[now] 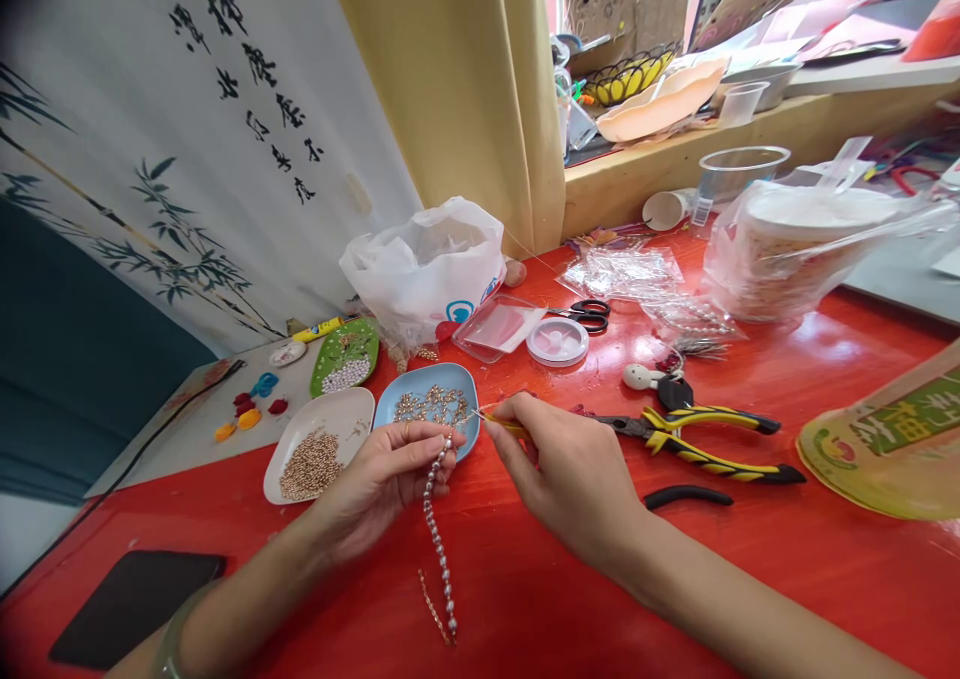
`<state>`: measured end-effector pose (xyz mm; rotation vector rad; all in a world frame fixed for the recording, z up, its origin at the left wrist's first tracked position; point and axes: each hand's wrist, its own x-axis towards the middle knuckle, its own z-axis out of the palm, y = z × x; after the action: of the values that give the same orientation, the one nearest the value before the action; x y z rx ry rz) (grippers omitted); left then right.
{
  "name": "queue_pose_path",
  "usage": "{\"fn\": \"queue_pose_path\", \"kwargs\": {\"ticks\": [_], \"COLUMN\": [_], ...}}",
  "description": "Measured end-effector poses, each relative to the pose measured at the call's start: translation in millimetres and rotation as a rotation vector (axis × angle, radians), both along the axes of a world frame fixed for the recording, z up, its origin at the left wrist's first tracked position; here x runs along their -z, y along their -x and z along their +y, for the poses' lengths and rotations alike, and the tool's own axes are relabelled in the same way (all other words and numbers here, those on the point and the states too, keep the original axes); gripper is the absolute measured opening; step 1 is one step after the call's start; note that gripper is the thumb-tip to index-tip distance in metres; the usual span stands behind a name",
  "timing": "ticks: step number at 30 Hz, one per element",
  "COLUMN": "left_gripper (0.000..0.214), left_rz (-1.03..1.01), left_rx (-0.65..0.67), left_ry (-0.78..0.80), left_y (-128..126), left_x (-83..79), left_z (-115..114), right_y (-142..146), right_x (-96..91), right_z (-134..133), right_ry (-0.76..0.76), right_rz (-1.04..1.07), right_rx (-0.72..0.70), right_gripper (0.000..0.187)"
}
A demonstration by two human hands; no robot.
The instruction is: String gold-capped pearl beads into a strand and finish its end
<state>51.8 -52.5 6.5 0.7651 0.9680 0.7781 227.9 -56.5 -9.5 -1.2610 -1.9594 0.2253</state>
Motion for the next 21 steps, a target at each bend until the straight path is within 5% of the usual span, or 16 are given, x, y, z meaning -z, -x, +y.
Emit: {"fn": "queue_pose_path", "kwargs": {"ticks": [9, 15, 21], "left_gripper": [0.028, 0.021, 0.034], "left_rz": [-0.016, 0.004, 0.034], "left_rx": [0.028, 0.054, 0.055], "left_ry": [-0.07, -0.123, -0.168], "left_y": [1.5, 1.1, 1.2], "left_x": [-0.7, 0.6, -1.2], "left_z": [0.4, 0.4, 1.3], "right_y": [-2.7, -2.8, -1.3], "right_x": [2.9, 1.3, -0.1], "right_z": [4.9, 3.3, 0.4], "right_ry": [0.169, 0.091, -0.14], "right_rz": [-0.492, -0.327, -0.125], "right_rx": [0.091, 0.139, -0.046], "right_gripper": [0.016, 0.019, 0.016]}}
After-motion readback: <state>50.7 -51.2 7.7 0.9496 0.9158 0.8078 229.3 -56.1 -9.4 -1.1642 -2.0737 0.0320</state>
